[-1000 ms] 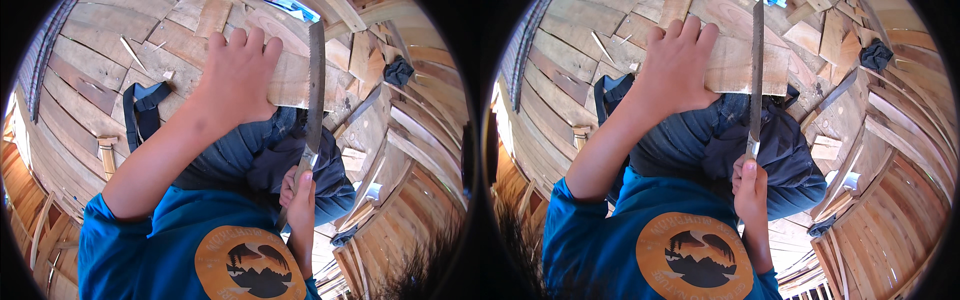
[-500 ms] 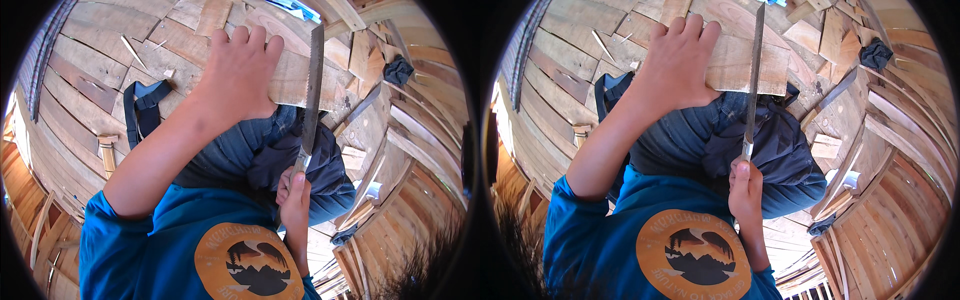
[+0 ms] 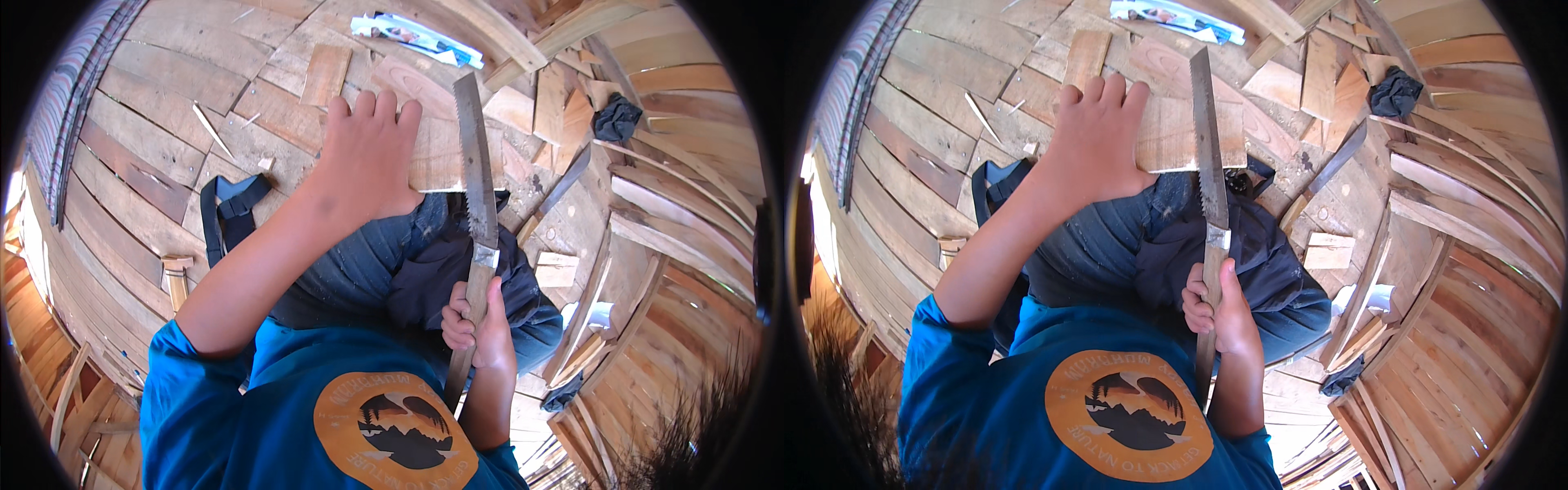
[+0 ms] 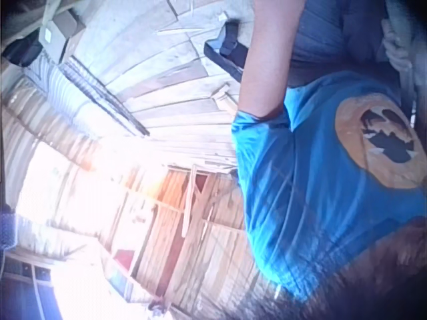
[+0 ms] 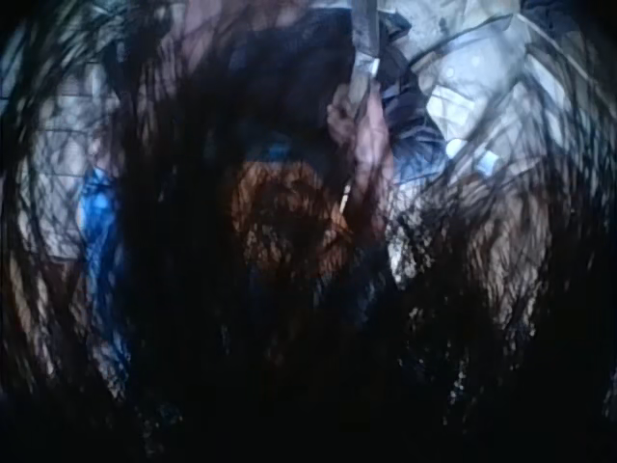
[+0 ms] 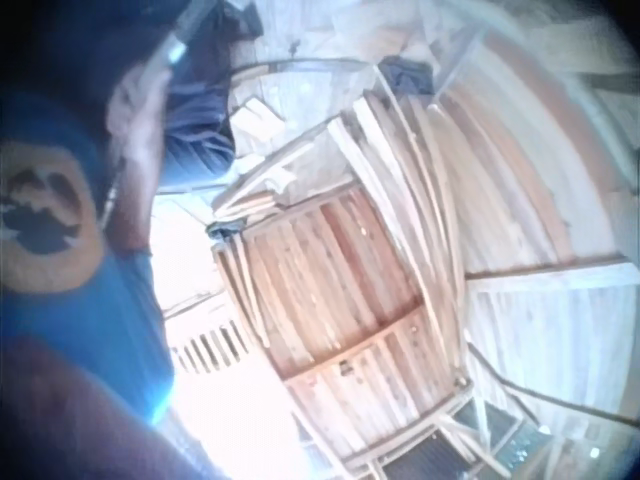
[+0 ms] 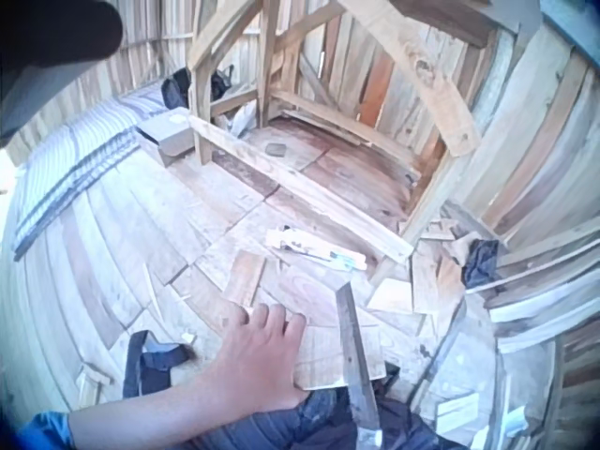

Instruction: The person saws a piece of wood using a hand saw while holding the wood steady by hand.

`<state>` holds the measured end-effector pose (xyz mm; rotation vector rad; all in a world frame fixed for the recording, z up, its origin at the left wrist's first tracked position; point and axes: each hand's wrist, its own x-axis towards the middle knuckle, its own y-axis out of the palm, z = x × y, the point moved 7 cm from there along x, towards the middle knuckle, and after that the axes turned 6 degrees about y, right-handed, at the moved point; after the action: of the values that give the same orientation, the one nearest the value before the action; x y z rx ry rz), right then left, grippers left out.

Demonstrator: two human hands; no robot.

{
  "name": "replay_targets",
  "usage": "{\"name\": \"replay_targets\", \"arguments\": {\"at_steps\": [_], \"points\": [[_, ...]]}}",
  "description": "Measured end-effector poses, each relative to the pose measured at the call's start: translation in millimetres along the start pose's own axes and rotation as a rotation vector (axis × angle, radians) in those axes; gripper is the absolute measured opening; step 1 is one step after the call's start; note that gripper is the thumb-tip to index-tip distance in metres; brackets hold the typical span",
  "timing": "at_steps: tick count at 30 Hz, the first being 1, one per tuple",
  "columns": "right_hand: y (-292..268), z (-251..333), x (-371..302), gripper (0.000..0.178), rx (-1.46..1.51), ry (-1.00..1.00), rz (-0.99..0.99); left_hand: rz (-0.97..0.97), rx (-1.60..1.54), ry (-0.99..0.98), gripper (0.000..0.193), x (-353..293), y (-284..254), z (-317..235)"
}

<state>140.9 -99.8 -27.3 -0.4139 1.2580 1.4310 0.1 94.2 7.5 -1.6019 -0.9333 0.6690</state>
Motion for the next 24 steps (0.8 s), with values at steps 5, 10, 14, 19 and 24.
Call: {"name": "replay_targets", "arguments": {"at_steps": [5,10,14,19,24], "points": [[-28,14,-19,0.058,-0.267,-0.236,-0.312,0.076,0.078,0.029,0.068,16,-11,-28],[-37,50,-70,0.044,-0.766,-0.676,-0.849,0.104,-0.071,0.064,0.074,39,-24,-72],[-55,51,-102,0.043,-0.761,-0.719,-0.973,0.154,-0.118,0.140,0.079,55,-38,-117],[-83,37,-126,0.039,-0.497,-0.784,-0.795,0.256,-0.057,0.180,0.083,67,-40,-157],[-126,15,-145,0.035,0.000,-0.648,-0.550,0.166,0.020,0.249,0.085,69,-30,-153]]}}
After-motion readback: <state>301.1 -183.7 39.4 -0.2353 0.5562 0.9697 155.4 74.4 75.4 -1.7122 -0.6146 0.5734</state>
